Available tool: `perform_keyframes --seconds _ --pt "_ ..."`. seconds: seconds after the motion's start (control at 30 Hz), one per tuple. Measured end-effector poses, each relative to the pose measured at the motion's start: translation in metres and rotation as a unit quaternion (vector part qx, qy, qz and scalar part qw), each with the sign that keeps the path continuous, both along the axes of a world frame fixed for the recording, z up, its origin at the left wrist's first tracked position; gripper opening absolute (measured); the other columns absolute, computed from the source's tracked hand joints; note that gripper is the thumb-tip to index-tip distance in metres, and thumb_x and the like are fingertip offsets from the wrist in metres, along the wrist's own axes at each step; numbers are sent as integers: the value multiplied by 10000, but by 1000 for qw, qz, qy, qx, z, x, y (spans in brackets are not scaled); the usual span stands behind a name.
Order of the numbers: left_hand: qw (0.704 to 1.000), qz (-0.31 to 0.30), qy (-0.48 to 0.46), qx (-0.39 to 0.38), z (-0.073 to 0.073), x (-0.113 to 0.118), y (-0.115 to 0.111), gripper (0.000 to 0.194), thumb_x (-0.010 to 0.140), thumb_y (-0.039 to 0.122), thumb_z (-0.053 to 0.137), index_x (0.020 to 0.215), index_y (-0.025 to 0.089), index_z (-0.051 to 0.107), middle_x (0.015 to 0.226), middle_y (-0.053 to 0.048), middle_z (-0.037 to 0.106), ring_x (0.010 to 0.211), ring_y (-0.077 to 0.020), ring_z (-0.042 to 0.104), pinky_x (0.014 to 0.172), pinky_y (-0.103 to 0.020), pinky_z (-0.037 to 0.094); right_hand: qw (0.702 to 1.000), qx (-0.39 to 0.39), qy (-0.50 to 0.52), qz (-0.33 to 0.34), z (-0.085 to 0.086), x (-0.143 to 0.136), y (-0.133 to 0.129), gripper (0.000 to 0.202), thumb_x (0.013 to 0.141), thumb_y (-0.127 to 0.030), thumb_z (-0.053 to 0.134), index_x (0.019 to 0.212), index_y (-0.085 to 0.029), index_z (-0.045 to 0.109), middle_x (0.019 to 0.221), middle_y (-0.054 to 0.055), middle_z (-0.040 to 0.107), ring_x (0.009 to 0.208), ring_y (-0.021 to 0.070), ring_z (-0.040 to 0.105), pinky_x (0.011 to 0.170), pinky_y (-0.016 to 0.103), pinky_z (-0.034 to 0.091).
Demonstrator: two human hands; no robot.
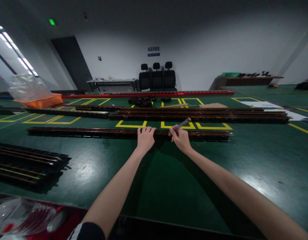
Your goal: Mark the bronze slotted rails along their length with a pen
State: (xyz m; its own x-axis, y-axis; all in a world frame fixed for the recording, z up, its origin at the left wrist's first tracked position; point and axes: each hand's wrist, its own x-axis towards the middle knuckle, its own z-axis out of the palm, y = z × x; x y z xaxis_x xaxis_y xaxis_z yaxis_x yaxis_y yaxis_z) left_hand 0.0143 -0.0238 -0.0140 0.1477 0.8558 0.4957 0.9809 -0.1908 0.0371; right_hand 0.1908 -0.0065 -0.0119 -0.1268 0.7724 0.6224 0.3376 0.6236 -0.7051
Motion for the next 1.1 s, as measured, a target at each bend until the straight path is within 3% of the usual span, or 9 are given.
perform_keyframes --seconds 1.1 --pt "998 -29 -29 -46 6 -4 -1 475 833 69 348 1209 233 587 1214 -63 642 1172 -229 544 1065 -482 330 1000 0 -3 -8 1 1 0 417 876 -560 442 681 -201 529 589 43 618 450 155 572 434 269 456"
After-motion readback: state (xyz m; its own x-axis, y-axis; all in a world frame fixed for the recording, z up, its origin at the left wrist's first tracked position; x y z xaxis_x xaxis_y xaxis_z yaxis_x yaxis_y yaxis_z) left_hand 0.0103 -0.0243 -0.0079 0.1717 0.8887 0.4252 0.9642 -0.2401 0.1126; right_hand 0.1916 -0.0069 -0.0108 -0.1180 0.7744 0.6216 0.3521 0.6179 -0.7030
